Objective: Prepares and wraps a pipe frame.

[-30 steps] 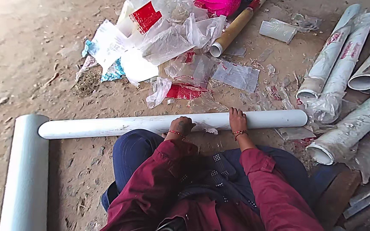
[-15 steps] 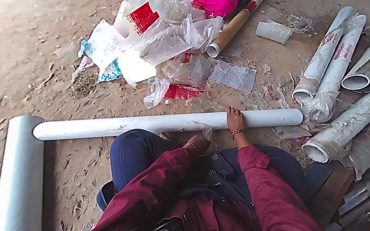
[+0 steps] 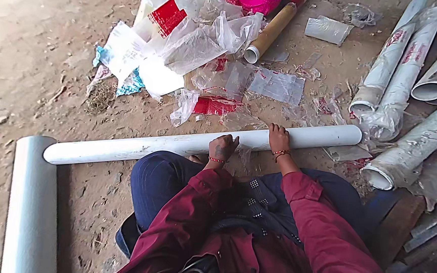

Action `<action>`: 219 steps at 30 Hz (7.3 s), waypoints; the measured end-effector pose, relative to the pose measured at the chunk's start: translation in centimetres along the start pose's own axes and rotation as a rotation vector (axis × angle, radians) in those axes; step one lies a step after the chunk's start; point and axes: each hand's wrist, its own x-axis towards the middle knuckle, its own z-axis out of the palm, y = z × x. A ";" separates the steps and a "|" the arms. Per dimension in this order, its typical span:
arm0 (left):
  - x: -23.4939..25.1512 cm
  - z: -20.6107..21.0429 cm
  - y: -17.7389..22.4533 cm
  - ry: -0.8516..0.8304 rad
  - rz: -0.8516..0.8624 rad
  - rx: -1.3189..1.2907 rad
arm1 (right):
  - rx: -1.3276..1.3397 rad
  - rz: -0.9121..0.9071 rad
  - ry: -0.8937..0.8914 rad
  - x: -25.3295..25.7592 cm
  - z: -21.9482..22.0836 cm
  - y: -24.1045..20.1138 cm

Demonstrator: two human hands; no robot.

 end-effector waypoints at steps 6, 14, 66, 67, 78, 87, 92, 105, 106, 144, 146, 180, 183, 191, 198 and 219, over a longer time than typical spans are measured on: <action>1.6 2.3 -1.9 -0.102 0.126 -0.071 | 0.005 0.001 -0.001 0.1 -0.1 0.0; 0.9 0.8 1.0 -0.515 -0.304 0.033 | -0.022 0.003 -0.013 0.2 -0.1 -0.1; 8.5 -10.0 -5.2 -0.065 -0.097 0.095 | -0.122 0.038 0.083 0.7 0.5 0.3; 8.9 -9.6 -6.0 -0.083 -0.095 0.041 | -0.127 0.039 0.093 0.7 0.7 0.5; 5.2 1.7 0.3 -0.517 0.593 0.369 | -0.057 0.084 0.129 2.3 0.7 0.6; 0.5 4.2 4.3 -0.924 0.309 0.475 | -0.014 0.036 0.176 2.7 1.3 1.1; -2.4 4.7 2.9 -0.853 0.301 0.244 | 0.039 0.134 0.169 5.1 0.8 1.0; 9.2 -10.4 -2.2 0.079 -0.130 0.065 | 0.067 0.145 0.149 3.3 -0.2 0.1; 9.6 -10.5 -3.2 0.031 -0.141 -0.060 | 0.064 0.149 0.131 3.2 -0.5 0.1; 10.6 -7.3 -7.8 -0.456 -0.238 0.072 | -0.052 -0.328 -0.144 -4.5 0.4 -5.7; 10.3 -7.4 -7.7 -0.437 -0.301 -0.002 | 0.010 -0.270 -0.212 -4.8 0.0 -6.2; 11.7 -1.2 -7.2 -0.557 0.177 0.247 | 1.130 -0.329 0.685 -1.7 -7.1 -0.8; 11.9 -1.4 -7.2 -0.490 0.218 0.199 | 1.021 -0.051 0.597 -1.0 -4.9 0.8; 11.5 -3.0 -8.0 -0.415 0.247 0.072 | 0.617 0.083 0.651 0.3 -4.8 -0.5; 11.0 -3.2 -6.8 -0.388 0.284 0.101 | 0.660 0.274 0.432 0.6 -4.9 -0.4; 5.3 2.8 -1.0 -0.367 0.833 0.378 | 0.689 0.244 0.127 1.9 -2.9 -0.1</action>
